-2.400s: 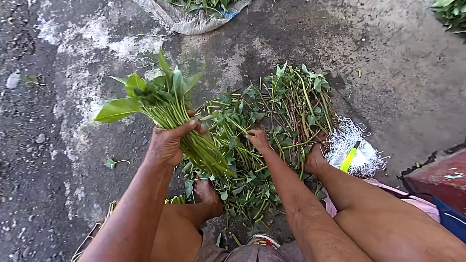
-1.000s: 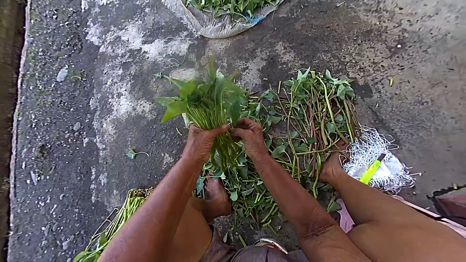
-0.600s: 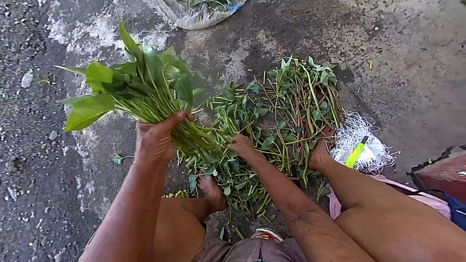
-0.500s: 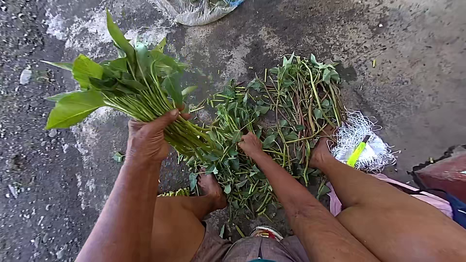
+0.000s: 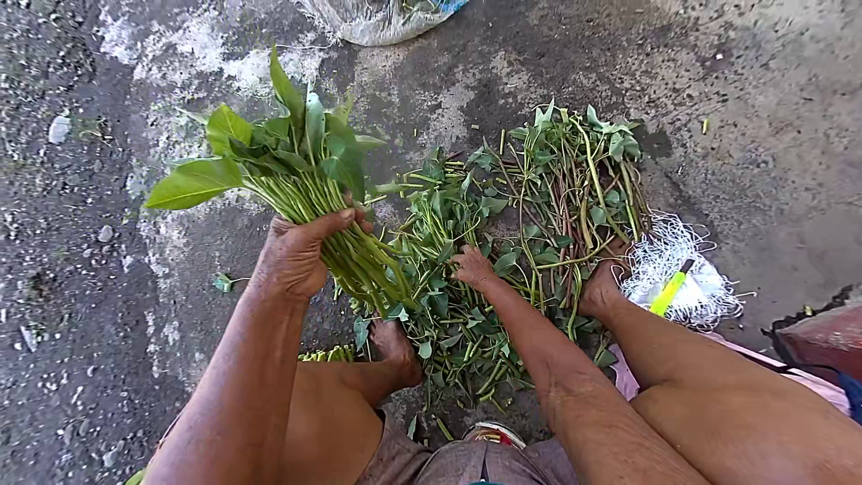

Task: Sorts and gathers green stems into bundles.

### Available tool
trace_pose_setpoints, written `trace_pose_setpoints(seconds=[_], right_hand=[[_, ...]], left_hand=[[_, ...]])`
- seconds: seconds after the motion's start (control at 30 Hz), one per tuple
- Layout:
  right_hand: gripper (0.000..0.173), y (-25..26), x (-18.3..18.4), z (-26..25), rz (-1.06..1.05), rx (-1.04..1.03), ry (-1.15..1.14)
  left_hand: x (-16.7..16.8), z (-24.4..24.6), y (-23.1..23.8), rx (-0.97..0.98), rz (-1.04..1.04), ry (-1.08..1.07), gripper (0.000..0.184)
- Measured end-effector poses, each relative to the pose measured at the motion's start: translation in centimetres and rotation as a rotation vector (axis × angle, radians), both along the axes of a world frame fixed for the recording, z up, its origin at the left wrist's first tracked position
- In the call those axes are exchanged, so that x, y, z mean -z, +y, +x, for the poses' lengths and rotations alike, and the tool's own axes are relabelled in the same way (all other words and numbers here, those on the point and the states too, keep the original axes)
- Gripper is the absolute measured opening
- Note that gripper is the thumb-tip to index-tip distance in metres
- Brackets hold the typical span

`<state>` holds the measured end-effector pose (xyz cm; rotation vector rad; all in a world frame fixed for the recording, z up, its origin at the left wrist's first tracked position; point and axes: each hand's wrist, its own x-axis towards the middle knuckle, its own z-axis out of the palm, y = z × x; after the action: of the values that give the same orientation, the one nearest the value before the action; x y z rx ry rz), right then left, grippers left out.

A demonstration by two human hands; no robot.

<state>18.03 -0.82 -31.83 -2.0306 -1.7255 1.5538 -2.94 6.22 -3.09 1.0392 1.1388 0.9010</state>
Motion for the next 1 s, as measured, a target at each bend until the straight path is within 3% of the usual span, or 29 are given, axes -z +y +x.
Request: trace_pose_setpoints(seconds=[0.1,0.23,0.37,0.5,0.63,0.77,0.87,1.0], right_hand=[[0.041,-0.2,0.1,-0.2,-0.035,-0.017,0.005],[0.029,0.4,-3.0,0.3,0.082,0.269,0.013],[0.038,1.6,-3.9,1.5,0.204,0.527,0.207],[0.044,1.8,-3.9,2.4,0.057,0.265,-0.002],[0.034,1.4,-3.4,2.9,-0.036,0.223,0.009],[0.028,2.2,-5.9,3.9,-0.013,0.382,0.249],[0.024,2.9,-8.0,3.7,0.157,0.592,0.552],[0.022,2.9,-12.3,1.5,0.427,0.709,0.827]], left_hand=[[0.2,0.4,-0.1,0.021,-0.017,0.014,0.018],[0.5,1.0,-0.1,0.0,-0.04,0.031,0.023],[0.9,0.8,0.4,-0.018,-0.062,0.046,0.028],[1.3,0.7,0.7,-0.017,-0.063,0.07,0.03],[1.8,0.6,0.9,0.002,-0.064,0.069,0.033],[1.7,1.3,0.7,-0.118,-0.073,0.084,0.031],[1.8,2.1,0.6,-0.262,-0.107,0.117,0.028],[2.3,2.6,0.5,-0.38,-0.157,0.114,0.027]])
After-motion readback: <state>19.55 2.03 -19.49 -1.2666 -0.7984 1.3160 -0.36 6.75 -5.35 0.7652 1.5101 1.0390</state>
